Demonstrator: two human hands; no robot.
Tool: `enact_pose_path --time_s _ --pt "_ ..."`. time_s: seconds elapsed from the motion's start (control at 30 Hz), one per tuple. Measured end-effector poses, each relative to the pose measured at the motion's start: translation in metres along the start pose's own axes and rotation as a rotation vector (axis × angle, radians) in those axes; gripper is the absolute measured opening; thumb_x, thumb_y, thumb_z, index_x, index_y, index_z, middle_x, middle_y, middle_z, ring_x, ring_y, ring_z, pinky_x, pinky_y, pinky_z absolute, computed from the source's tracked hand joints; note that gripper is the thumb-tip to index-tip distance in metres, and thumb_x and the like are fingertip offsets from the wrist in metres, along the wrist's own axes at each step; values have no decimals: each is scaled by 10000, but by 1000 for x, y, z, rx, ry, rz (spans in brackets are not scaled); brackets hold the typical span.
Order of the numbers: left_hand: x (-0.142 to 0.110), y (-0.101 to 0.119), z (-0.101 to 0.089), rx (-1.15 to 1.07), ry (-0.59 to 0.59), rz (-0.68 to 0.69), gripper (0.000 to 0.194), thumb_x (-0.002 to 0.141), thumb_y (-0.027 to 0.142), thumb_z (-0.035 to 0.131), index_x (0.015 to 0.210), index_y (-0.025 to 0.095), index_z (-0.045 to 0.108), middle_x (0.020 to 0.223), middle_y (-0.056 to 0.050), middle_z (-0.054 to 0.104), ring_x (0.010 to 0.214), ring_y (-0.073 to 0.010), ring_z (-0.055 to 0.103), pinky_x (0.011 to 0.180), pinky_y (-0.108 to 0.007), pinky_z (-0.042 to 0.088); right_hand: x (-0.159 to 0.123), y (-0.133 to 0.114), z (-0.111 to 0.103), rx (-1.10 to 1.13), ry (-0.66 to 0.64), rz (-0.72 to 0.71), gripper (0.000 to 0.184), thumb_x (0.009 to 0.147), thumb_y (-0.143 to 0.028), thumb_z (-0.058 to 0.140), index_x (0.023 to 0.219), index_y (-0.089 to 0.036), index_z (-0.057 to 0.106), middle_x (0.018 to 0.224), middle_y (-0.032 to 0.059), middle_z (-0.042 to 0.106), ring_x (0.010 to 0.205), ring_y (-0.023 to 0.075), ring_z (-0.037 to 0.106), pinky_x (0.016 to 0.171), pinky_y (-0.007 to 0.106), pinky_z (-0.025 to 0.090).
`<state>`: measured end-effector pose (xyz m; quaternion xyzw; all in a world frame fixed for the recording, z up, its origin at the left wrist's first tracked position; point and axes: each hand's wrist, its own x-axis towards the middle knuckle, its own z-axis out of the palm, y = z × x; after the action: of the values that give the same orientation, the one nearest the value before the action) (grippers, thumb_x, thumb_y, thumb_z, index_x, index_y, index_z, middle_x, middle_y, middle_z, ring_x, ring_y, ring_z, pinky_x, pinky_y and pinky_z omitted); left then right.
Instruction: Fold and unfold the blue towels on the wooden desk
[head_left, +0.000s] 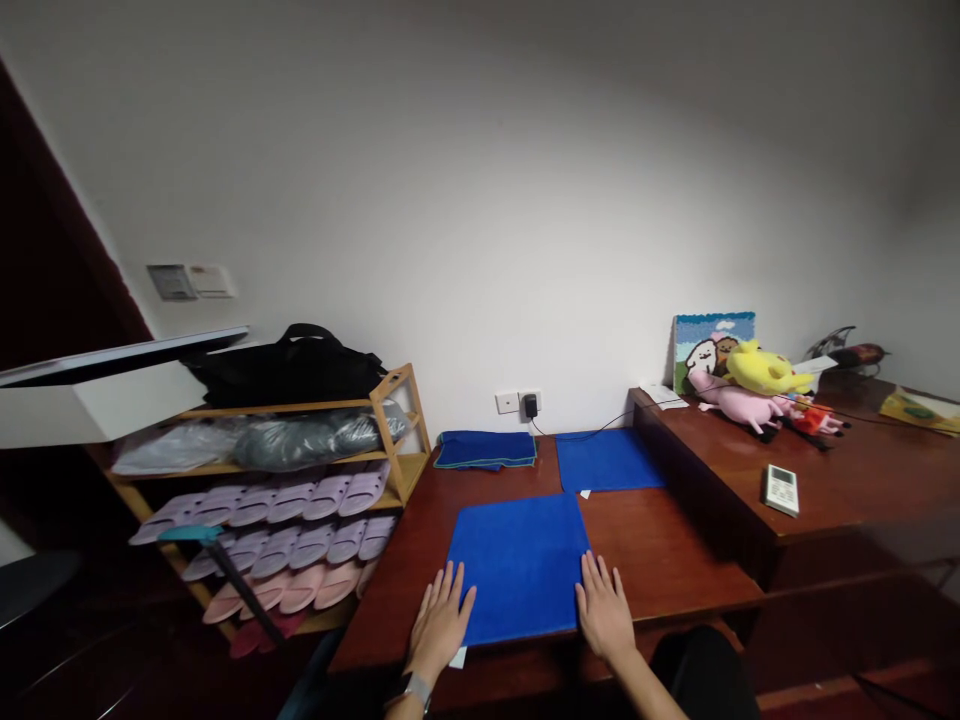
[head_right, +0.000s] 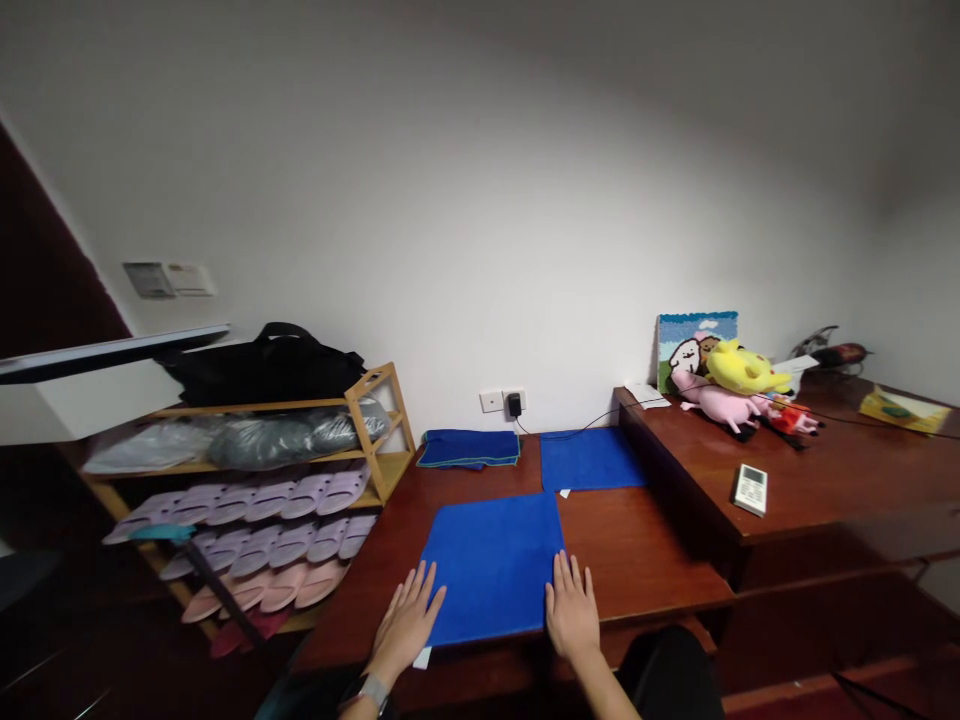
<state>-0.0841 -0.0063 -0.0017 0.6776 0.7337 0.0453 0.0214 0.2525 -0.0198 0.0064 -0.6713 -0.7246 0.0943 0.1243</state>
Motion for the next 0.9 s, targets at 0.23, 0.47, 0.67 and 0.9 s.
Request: enact_pose_path --time_s 0.23,0.47,0.67,0.9 --pt "3 -19 -2 13 -46 -67 801 1028 580 151 1664 92 167 1741 -70 141 1622 -244 146 1328 -489 144 0 -2 -2 -9 -43 8 654 1061 -426 175 1651 -152 247 1715 7 191 1610 245 167 1320 491 129" --pt "1 -20 0 36 -37 -60 786 1025 575 135 1669 128 170 1741 -59 140 1621 -240 151 1325 -497 146 0 -4 -5 1 -47 12 651 1063 -425 172 1654 -159 240 1714 6 186 1611 247 156 1321 492 122" --pt "4 -8 -4 74 60 -29 775 1026 564 207 1640 99 295 1725 -93 238 1611 -275 211 1322 -509 177 1 -3 -3 8 -26 7 640 1061 -412 189 1647 -165 263 1711 3 190 1608 249 165 1321 493 128" --pt "9 123 -11 -114 89 299 736 1061 597 150 1637 180 337 1718 -54 307 1601 -233 260 1319 -449 235 1 -4 -1 24 16 -4 624 1053 -377 219 1635 -169 309 1699 7 235 1600 261 194 1318 507 158"
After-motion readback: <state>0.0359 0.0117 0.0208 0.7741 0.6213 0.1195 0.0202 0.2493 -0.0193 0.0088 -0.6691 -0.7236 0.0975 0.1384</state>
